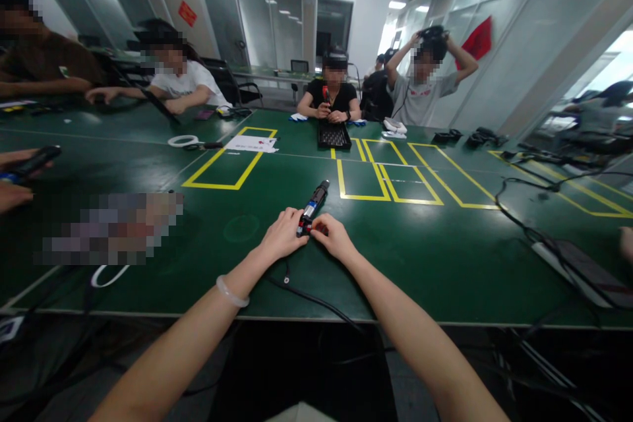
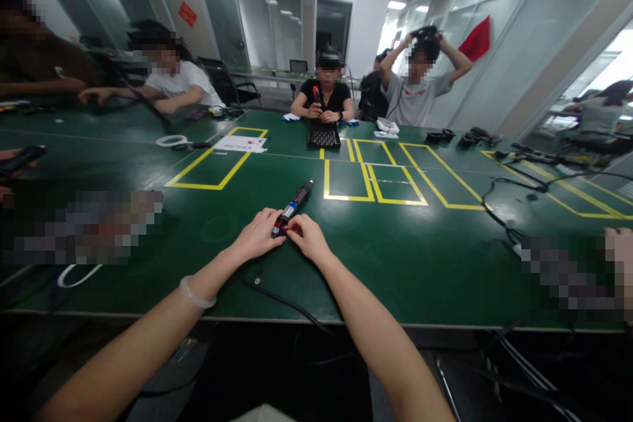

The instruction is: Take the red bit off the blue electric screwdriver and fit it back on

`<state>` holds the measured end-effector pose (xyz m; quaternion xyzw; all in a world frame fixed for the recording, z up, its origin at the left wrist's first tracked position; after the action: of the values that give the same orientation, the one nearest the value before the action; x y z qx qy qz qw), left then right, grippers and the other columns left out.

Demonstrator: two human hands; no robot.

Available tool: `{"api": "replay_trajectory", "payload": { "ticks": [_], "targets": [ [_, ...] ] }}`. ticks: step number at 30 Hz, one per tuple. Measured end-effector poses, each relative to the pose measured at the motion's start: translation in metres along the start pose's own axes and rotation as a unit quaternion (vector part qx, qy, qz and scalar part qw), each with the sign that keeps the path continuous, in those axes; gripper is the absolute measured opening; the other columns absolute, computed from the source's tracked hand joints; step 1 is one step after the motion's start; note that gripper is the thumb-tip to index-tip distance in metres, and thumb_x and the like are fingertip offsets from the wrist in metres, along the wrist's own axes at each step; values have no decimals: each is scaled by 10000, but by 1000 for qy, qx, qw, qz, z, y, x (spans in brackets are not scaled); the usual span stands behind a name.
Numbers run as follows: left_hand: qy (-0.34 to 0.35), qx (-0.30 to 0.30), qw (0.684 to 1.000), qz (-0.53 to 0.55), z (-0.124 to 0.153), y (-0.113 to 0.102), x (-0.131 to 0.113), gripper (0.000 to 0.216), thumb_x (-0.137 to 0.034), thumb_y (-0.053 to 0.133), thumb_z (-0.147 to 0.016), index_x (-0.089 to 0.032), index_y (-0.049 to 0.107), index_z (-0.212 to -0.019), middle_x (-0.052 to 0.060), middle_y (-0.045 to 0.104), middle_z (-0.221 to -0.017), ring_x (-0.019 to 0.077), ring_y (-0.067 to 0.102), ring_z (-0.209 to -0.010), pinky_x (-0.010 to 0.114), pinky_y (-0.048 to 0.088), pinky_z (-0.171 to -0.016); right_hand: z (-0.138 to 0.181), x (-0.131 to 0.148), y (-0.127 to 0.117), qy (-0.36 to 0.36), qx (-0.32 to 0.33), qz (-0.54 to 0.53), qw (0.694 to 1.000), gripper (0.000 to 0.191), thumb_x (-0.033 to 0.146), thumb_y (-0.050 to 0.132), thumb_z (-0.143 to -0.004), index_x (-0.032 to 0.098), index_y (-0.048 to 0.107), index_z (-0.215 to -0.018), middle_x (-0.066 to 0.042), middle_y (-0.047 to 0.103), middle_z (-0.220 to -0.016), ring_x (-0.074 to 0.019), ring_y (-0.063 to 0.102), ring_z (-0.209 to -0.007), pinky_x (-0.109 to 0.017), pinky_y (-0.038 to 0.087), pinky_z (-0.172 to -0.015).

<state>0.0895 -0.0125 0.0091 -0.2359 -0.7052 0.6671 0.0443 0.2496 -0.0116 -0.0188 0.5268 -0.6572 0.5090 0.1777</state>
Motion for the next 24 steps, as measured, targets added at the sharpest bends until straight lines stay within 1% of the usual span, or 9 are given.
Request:
{"api": "replay_trajectory", "payload": {
  "ticks": [6,11,14,18,21,24],
  "targets": [
    [-4,12,1000,2,2,-2,-5,587,-369,597,-814,-206,455,-1360,139,506,-1318,302,519,-1185,417,507,-907,0,-1,3,8,24,41,999,85,141,645,-847,209,592,-849,1,529,-853,-151,530,-732,-283,429,-724],
    [2,4,1000,-4,2,-1,-5,606,-371,597,-818,-218,442,-1383,133,509,-1317,298,527,-1172,409,504,-908,-1,-2,4,5,10,47,999,50,173,664,-859,210,633,-873,-13,536,-917,-147,538,-754,-287,451,-744],
    [4,-1,1000,-12,3,-1,-7,618,-367,595,-826,-206,431,-1400,139,505,-1330,300,529,-1168,413,499,-924,-1,-3,4,6,0,51,999,25,178,679,-861,200,669,-864,-22,559,-912,-146,544,-749,-288,458,-741],
    [2,-12,999,-32,4,-2,-11,582,-413,591,-858,-193,453,-1378,145,515,-1316,301,538,-1155,408,489,-943,1,-2,2,-11,8,52,999,23,194,691,-871,192,714,-871,-38,626,-889,-159,580,-777,-300,466,-774],
    [-14,-17,998,-53,3,-2,-14,545,-421,549,-902,-174,456,-1378,156,524,-1294,303,546,-1142,409,497,-919,2,1,-1,-27,11,43,999,57,222,679,-889,194,729,-893,-51,669,-925,-170,608,-822,-302,470,-789],
    [-31,-10,998,-60,2,-2,-14,513,-418,524,-928,-189,456,-1382,154,527,-1288,297,545,-1148,394,505,-890,3,6,-3,-30,6,26,999,84,246,665,-901,205,726,-942,-48,665,-952,-161,599,-808,-291,475,-768]
  ]
}}
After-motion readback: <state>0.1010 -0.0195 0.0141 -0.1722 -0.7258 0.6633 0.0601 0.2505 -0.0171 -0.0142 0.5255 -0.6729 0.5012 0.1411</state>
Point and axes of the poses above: each hand's wrist, its own z-axis away from the middle knuckle, its own y-axis out of the palm, x = y × z, the point moved 4 cm from there along -z, towards the middle knuckle
